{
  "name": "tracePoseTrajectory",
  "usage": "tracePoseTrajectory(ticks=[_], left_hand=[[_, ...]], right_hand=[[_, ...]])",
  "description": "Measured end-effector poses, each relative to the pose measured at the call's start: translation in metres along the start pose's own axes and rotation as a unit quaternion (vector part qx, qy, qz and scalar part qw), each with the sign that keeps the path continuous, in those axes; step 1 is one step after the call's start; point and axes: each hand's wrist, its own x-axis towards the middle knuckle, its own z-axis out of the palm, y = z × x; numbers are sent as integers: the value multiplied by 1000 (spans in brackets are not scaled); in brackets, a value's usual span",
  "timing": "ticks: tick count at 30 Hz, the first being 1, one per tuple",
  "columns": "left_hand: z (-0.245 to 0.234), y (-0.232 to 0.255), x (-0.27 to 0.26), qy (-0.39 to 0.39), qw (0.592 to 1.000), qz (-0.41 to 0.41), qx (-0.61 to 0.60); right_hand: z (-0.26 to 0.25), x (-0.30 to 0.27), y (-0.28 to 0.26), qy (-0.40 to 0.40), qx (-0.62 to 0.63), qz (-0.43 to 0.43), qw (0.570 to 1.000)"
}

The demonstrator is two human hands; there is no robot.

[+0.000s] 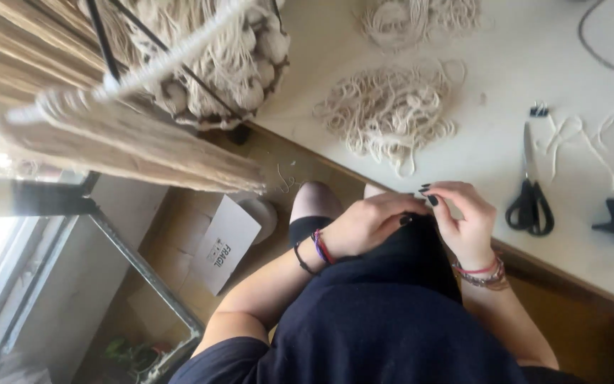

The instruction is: Attaching bundles of white string to a circular metal frame to create a macrame piece.

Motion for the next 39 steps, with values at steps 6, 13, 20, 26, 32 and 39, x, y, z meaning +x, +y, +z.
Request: tracePoseTrajectory(ticks=[6, 13, 20, 26, 32, 39], left_hand=[[-1, -56, -10, 105, 970, 20, 217], [-70, -184, 62, 250, 812, -135, 510], [-81, -223, 93, 198, 776, -212, 560], [-98, -159, 115, 206, 804, -112, 546], [-90, -208, 135, 36, 822, -175, 541], [-101, -172, 163, 93, 919, -178, 339]], right_hand=[[-19, -37, -12, -21, 14, 4, 1000], [-37, -51, -6, -33, 20, 7, 999], [-45, -42, 10, -20, 27, 16, 999], [-41, -2, 1, -44, 5, 20, 999], [-26, 14, 2, -81, 8, 17, 997], [-38, 24, 25, -53, 77, 20, 995]])
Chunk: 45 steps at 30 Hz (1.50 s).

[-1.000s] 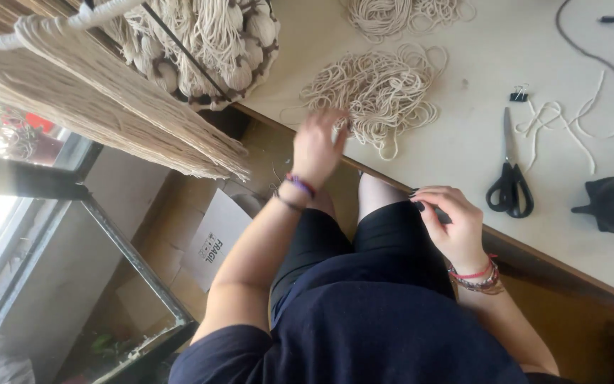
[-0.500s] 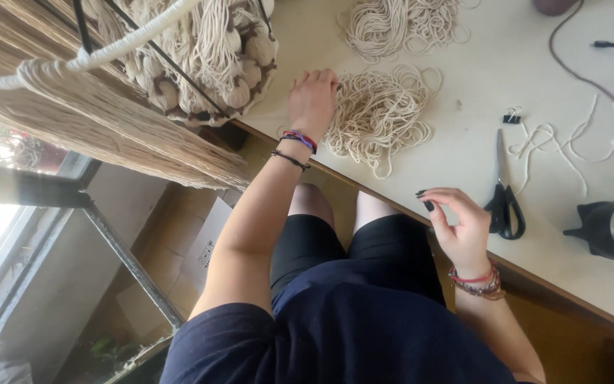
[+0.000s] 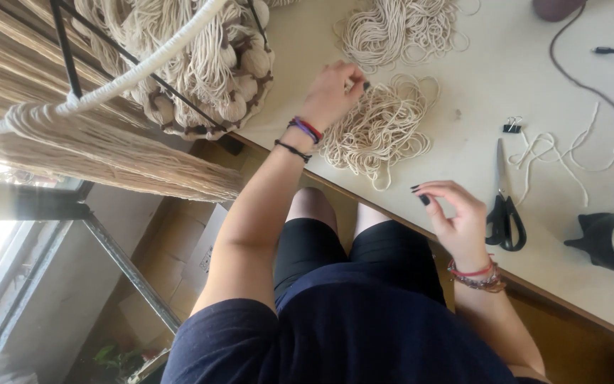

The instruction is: Attaching bundles of white string to a circular metal frame to create a macrame piece.

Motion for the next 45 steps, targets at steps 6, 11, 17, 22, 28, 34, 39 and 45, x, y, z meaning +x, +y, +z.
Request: tracePoseTrajectory(ticks=[6, 11, 17, 22, 28, 34, 39, 45], left_hand=[[-88, 91, -47, -52, 955, 75, -284], [-116, 144, -91, -84, 960, 135, -230], [-111, 163, -140, -109, 922, 97, -357], [-77, 149, -164, -132, 828, 23, -544], [-69, 153, -180, -211, 788, 59, -575], [-67, 152, -177, -95, 958, 199, -181], [-4, 43, -111, 36, 994, 97, -40], [-50, 42, -47, 116, 938, -78, -318]], right_hand=[[-5, 33, -16, 45, 51, -35, 997], [-1, 63, -50, 69, 71, -84, 992], [9, 47, -49, 90, -24, -205, 974], [20, 30, -31, 129, -116, -294, 940], [27, 23, -16, 173, -152, -341, 911], [32, -14, -18, 111, 291, -75, 947], [-7, -36, -6, 25, 441, 33, 896], [-40, -69, 28, -140, -43, 319, 936]])
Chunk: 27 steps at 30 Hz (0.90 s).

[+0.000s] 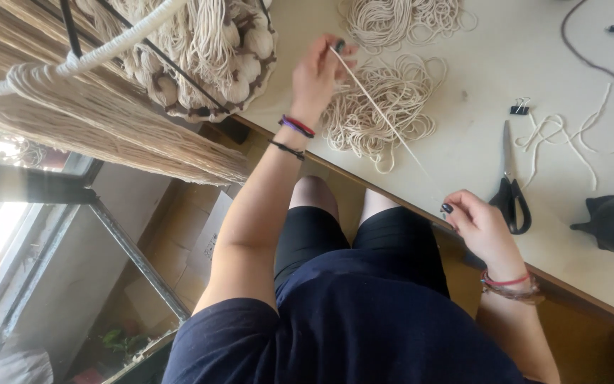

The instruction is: Attaching bundles of white string to a circular metal frame to create a macrame piece.

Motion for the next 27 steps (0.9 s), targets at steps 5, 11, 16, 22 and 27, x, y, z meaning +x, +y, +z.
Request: tracePoseTrajectory(ticks=[5, 11, 16, 22, 27], left_hand=[[1, 73, -18, -21, 983, 180, 0], [53, 100, -100, -139, 847, 347, 377], [46, 62, -94, -97, 882, 259, 382], [-12, 63, -29, -107, 976, 188, -10], [-29, 93, -17, -82, 970, 230, -7]], right_hand=[[-3, 6, 3, 116, -208, -82, 968], [17, 16, -79, 21, 297, -146, 943], [40, 26, -80, -65, 429, -55, 899], [38, 23, -25, -167, 128, 34, 977], [52, 30, 12, -182, -100, 80, 975]])
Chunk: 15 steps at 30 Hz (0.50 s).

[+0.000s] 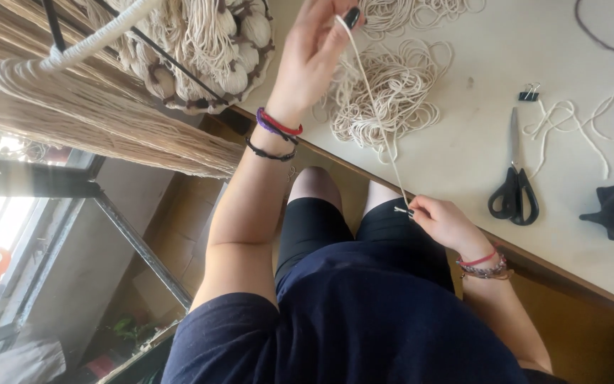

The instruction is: Attaching bundles of white string to a circular metal frame to create a macrame piece.

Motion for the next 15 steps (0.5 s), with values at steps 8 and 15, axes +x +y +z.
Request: tracePoseTrajectory(ticks=[8, 15], left_hand=[[-22, 68, -31, -89, 992, 33, 86], [-52, 47, -87, -352, 879, -276, 166]], right_hand=[[-17, -26, -32, -19, 15, -54, 998], [-45, -51, -39, 154, -28, -86, 984]])
